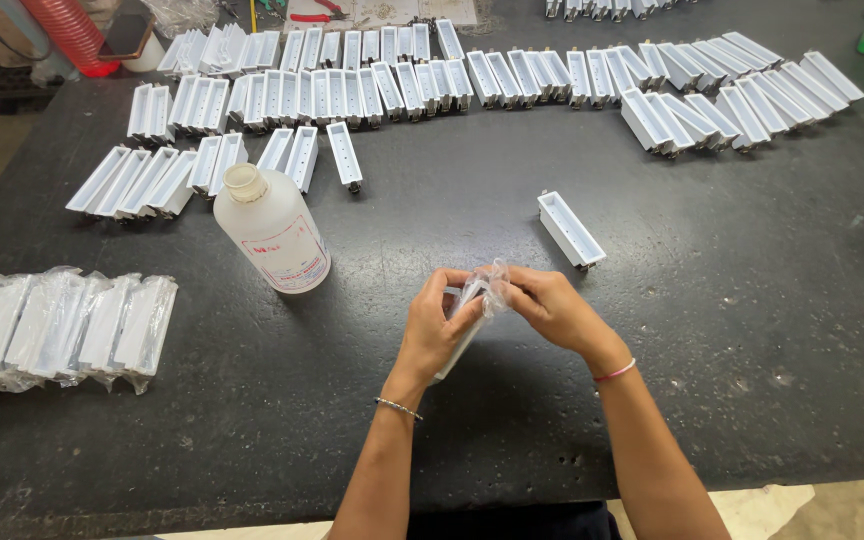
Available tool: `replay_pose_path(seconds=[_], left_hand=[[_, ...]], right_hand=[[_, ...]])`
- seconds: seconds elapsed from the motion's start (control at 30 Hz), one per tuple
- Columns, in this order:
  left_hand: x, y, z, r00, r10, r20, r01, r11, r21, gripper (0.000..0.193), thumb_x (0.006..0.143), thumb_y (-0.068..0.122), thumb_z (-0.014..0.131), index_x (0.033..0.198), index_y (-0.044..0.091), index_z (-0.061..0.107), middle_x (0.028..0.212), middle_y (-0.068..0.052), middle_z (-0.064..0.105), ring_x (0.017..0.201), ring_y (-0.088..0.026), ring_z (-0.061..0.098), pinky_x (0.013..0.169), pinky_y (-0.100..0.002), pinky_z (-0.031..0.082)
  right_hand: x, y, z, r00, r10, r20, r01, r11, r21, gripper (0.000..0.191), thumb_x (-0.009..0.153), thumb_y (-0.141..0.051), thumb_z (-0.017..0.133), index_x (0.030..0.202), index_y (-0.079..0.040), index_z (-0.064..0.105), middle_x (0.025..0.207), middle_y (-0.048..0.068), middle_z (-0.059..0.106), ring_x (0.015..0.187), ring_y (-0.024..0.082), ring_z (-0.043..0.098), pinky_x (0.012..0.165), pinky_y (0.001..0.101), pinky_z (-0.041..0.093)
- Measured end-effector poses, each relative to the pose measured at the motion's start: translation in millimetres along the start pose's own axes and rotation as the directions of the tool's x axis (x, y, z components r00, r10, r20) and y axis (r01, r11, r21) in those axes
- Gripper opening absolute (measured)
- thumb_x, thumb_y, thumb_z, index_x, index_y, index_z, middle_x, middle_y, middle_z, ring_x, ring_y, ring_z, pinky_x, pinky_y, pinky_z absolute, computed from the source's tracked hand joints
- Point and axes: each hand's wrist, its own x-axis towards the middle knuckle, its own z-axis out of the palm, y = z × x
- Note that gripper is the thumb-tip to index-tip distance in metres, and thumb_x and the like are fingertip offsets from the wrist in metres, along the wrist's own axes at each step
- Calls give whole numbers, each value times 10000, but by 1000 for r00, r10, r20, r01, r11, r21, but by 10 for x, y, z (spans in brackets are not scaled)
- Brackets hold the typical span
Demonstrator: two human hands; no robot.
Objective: The person repeatedly picks up small white rectangular components and wraps each one individually in clear plastic film. They fold the film around the component, tuck the edges, and place the wrapped unit into a growing stack on the table. The process is repeated for multiple components throughout the clip.
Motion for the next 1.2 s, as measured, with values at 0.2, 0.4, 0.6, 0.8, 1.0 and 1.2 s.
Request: replay_pose_path(seconds=[0.2,0.4,0.6,0.8,1.0,1.2], left_hand=[[-16,-48,66,999,-36,20,36,999,1,514,854,468,749,1109,41,620,1002,-118,750,773,-171,747,633,-290,609],[-36,-46,151,999,49,-1,-48,994,97,588,838,469,718,1267,123,511,1121,-106,684,839,-218,776,620,-305,671],[-66,-19,229,941,333,-66,-316,930,186,430,902,346,729,1258,196,541,1424,-91,512,1038,-302,737,771,-362,631],[-84,25,203,937,346,-46,-327,917,230,382,903,299,738,1245,212,592,1376,-74,537,1068,-295,724,823,-386,621],[-88,44,207,931,363,-31,-347,910,228,341,952,299,701,1261,208,588,1337,-71,550,1029,-265,727,813,-375,671],[-91,38,213,941,338,-21,-329,928,171,293,965,297,678,1228,190,603,1334,-72,560,986,-238,735,767,-349,652]], right_hand=[[-6,-24,18,999,7,-49,-13,993,-117,317,986,-152,587,1267,-44,686,824,61,686,711,140,599,670,311,517],[5,42,12,988,99,-123,-109,991,-82,288,952,-123,645,1220,-33,701,786,52,686,649,107,559,611,278,485],[22,165,30,979,82,-188,-74,996,47,264,968,-111,643,1204,-10,706,862,-2,704,695,37,547,622,220,483],[30,161,15,986,107,-129,-66,956,287,202,982,-122,654,1124,3,725,931,12,737,804,47,643,719,226,537],[39,185,-38,990,121,-76,-83,919,386,199,945,-143,685,1088,-10,723,961,33,757,867,84,702,792,252,579],[48,361,1,994,98,-55,-58,865,498,170,928,-148,734,1045,-25,745,947,25,746,876,90,666,812,269,550]])
